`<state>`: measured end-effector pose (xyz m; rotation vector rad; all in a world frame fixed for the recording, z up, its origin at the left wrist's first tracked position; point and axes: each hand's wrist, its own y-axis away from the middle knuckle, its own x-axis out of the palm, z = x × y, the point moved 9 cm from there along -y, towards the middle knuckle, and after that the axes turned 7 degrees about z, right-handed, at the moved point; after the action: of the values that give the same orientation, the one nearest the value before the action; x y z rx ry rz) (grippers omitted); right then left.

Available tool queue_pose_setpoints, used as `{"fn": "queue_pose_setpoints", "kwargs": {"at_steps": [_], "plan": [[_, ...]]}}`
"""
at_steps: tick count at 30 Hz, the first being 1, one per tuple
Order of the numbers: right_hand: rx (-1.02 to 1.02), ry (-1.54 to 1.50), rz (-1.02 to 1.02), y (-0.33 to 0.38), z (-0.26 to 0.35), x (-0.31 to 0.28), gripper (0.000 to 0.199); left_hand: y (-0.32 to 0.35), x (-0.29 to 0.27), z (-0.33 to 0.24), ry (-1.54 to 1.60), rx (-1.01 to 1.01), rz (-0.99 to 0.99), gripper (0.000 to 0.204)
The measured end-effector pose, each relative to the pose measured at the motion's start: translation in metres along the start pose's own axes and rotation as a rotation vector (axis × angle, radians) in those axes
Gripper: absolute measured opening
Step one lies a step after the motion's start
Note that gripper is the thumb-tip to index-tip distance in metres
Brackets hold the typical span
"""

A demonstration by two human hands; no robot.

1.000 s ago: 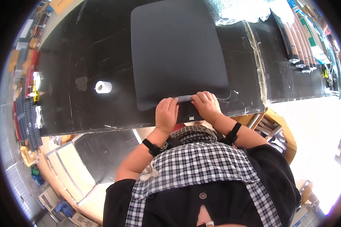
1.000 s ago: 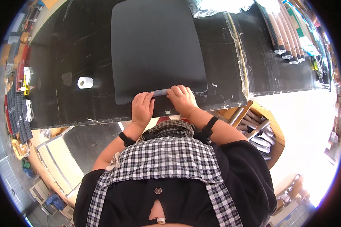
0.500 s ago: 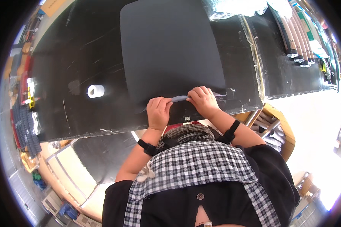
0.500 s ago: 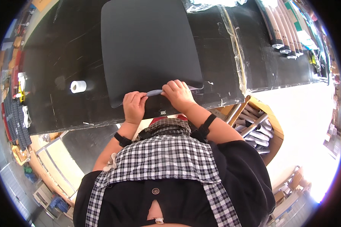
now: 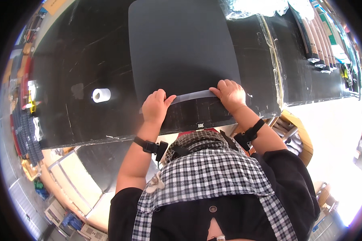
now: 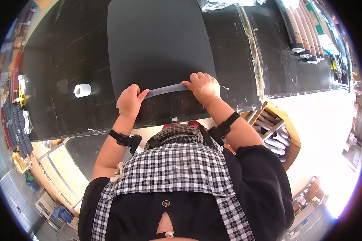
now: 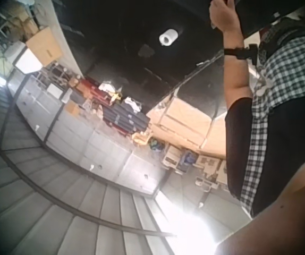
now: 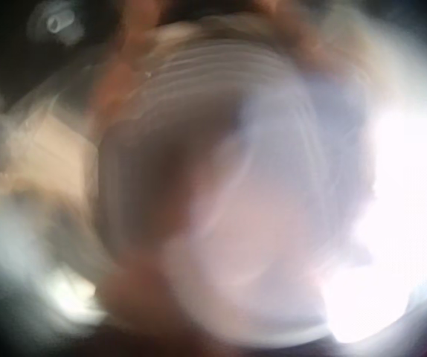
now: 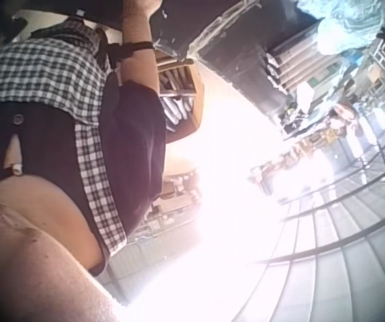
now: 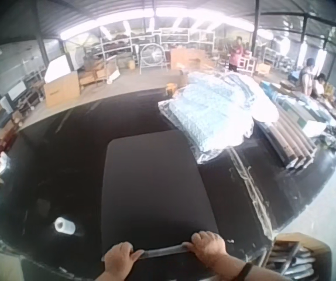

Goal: Rolling a grey sheet, taping it, and then placing the rolled product into a heat-shrink packaging machine.

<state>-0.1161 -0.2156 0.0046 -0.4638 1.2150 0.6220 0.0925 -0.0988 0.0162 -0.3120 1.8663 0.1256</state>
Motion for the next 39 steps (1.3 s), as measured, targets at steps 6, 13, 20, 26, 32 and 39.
{"fn": "queue_pose_setpoints", "kwargs": {"at_steps": [6, 13, 20, 26, 32, 39], "plan": [[-0.043, -0.031, -0.294, 0.007, 0.011, -0.034, 0.029, 0.002, -0.028, -0.011, 0.034, 0.081, -0.223, 0.039], [-0.149, -0.018, -0.184, 0.012, 0.016, -0.011, 0.025, 0.015, -0.012, -0.009, -0.006, 0.143, -0.134, 0.032], [-0.161, -0.016, -0.289, 0.039, 0.029, -0.025, 0.024, 0.042, -0.025, -0.016, 0.075, 0.250, -0.239, 0.022], [-0.103, -0.068, -0.007, 0.003, 0.008, -0.012, 0.033, 0.009, -0.025, 0.001, 0.158, 0.237, -0.101, 0.021], [-0.161, -0.097, -0.054, -0.030, 0.011, -0.033, 0.025, -0.019, -0.036, 0.016, 0.148, 0.192, -0.206, 0.029], [-0.138, 0.017, -0.256, 0.008, 0.030, -0.029, 0.025, 0.018, -0.034, -0.010, -0.026, 0.245, -0.224, 0.022]]}}
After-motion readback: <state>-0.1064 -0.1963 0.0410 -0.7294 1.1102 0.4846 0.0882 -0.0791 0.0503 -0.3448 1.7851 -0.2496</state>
